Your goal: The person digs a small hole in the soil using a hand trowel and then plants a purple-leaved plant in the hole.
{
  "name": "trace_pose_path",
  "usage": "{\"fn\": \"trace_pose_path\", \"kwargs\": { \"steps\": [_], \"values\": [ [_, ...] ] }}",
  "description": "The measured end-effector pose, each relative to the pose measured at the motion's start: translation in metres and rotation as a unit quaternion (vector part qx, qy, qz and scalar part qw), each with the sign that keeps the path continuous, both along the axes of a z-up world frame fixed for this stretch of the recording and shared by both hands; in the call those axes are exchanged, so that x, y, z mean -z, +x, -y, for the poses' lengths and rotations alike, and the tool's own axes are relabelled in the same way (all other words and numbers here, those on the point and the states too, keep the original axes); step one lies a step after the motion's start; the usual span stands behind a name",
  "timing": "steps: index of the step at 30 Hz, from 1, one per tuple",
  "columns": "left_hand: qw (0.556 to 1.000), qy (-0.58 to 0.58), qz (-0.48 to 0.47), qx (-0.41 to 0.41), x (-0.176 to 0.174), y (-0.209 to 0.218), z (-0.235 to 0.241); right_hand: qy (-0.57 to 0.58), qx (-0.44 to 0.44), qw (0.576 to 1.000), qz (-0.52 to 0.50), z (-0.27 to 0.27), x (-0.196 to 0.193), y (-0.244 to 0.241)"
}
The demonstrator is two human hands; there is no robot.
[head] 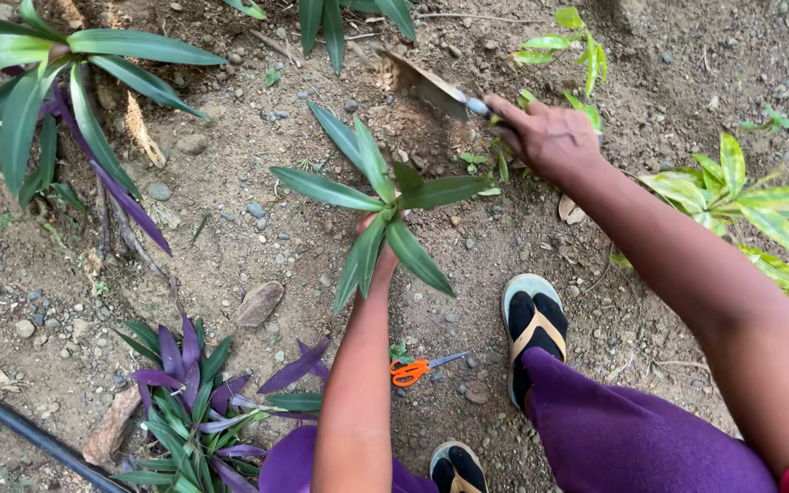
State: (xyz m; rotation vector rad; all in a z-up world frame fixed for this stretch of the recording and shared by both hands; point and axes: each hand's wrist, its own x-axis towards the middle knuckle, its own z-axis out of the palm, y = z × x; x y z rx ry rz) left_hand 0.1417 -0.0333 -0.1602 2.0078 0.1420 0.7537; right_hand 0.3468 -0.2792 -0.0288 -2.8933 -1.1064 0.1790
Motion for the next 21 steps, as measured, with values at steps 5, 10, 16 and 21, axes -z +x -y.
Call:
{"fn": "trace_pose_path", "kwargs": {
  "steps": [5,10,16,21],
  "values": [
    [0.998,0.034,-0.044,0.015,-0.022,-0.004,-0.005,-0.101,-0.057,0.993,-0.020,0.020,-0.005,-0.008],
    [0.998,0.049,-0.029,0.012,0.008,-0.004,-0.003,0.008,-0.021,0.998,0.050,-0.011,0.007,0.020],
    [0.983,0.111,-0.139,0.041,0.054,-0.006,-0.013,-0.023,-0.115,0.993,-0.009,-0.013,0.003,-0.019],
    [0.982,0.153,-0.109,0.027,0.052,-0.008,-0.014,0.132,0.064,0.987,-0.064,0.063,0.001,-0.081]
  ]
}}
